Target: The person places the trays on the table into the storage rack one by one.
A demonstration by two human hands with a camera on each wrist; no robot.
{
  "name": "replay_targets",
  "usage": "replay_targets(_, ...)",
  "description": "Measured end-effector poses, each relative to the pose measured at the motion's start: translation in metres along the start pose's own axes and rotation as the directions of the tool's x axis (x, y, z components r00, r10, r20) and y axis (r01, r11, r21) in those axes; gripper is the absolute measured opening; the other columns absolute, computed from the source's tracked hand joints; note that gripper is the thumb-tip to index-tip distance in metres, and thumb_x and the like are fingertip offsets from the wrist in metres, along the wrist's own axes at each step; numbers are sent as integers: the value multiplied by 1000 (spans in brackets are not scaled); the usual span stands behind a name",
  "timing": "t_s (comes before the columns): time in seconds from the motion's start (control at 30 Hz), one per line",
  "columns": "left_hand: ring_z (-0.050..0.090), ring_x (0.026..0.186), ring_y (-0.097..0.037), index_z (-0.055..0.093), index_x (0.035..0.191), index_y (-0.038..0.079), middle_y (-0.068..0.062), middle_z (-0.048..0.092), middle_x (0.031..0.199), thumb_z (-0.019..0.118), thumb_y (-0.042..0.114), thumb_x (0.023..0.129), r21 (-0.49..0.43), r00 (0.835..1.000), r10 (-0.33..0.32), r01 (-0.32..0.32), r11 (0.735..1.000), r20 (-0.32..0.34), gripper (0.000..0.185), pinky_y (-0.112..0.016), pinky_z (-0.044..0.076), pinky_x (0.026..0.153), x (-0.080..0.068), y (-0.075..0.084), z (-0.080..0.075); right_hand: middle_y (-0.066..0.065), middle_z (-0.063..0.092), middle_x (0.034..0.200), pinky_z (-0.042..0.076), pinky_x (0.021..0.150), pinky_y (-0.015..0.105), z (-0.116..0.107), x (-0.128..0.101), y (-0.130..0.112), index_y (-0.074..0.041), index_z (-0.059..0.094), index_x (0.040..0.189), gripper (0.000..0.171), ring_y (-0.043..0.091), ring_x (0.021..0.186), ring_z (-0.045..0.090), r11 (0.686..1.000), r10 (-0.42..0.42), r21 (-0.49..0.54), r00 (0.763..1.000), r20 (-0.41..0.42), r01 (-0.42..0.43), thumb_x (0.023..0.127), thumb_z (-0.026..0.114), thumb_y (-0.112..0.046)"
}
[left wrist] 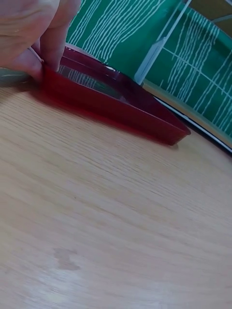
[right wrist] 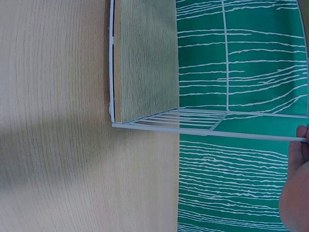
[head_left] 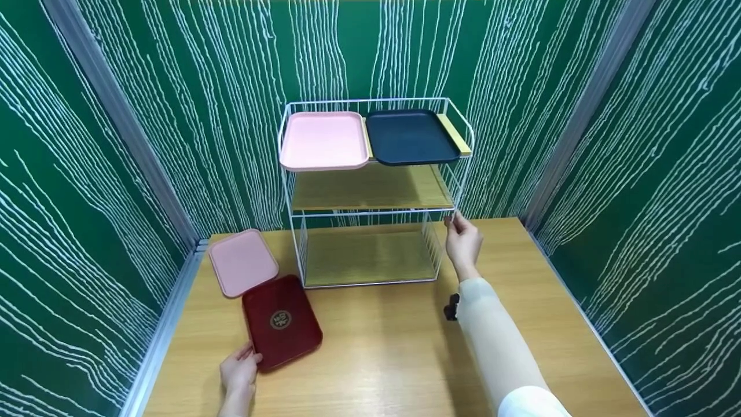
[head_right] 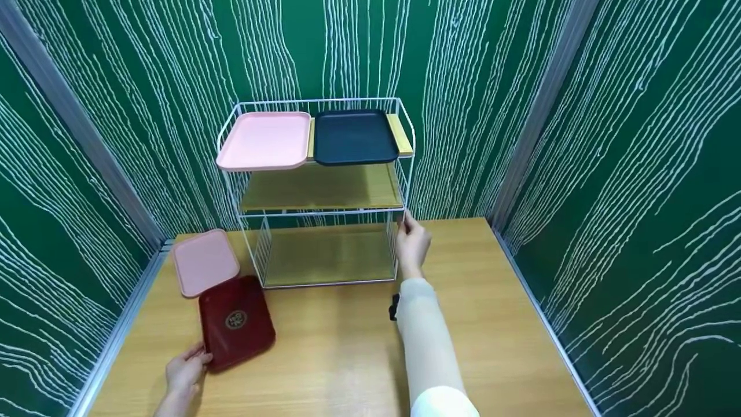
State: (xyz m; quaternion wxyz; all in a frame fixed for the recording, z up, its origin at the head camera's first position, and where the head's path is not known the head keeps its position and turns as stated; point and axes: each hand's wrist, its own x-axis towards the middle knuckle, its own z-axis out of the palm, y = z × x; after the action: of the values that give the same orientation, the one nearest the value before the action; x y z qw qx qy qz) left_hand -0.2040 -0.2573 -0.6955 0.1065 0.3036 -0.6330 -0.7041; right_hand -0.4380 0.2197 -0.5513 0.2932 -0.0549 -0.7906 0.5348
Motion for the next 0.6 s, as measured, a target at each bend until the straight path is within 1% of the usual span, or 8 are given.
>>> replay_targets(0.17, 42, 147, -50, 44, 150, -17, -37, 42, 152, 59, -21, 92, -12, 1000, -10, 9, 1000, -12, 60, -42, 41, 116, -1, -1, -4, 13, 79, 116, 61, 90, 44, 0, 0, -1, -13, 76, 134, 30, 28, 106, 77, 1000, 1, -9, 1000, 2, -1, 105, 71, -14)
replay_targets(0.33, 42, 147, -49, 43, 151, -16, -37, 41, 154, 59, -20, 92, -26, 1000, -18, 18, 999, -18, 61, -38, 42, 115, -1, -2, -6, 14, 80, 115, 61, 90, 45, 0, 0, -1, -13, 76, 133, 29, 30, 104, 77, 1000, -5, -3, 1000, -1, 5, 104, 73, -13)
replay_targets(0.43, 40, 149, -48, 42, 152, -15, -37, 40, 155, 58, -21, 92, -57, 999, -29, 27, 998, -20, 62, -36, 42, 116, -2, -3, -8, 14, 80, 114, 60, 89, 44, 0, 1, 0, -12, 78, 130, 27, 31, 103, 77, 1000, -11, -11, 1000, -1, 11, 104, 73, -13)
replay_targets(0.57, 37, 150, -46, 40, 153, -16, -38, 37, 158, 57, -19, 93, -94, 999, -33, 32, 995, -11, 62, -36, 41, 116, -4, -3, -10, 17, 80, 109, 55, 78, 40, 0, 1, 1, -10, 80, 126, 24, 32, 95, 76, 999, -28, -38, 1000, -5, 28, 103, 73, -13)
replay_targets(0.6, 38, 150, -45, 40, 153, -15, -38, 36, 158, 57, -19, 94, -96, 999, -33, 32, 995, -10, 62, -34, 43, 115, -4, -3, -10, 17, 80, 108, 53, 76, 39, 0, 1, 1, -10, 80, 126, 24, 31, 94, 75, 999, -31, -41, 1000, -5, 30, 103, 73, -13)
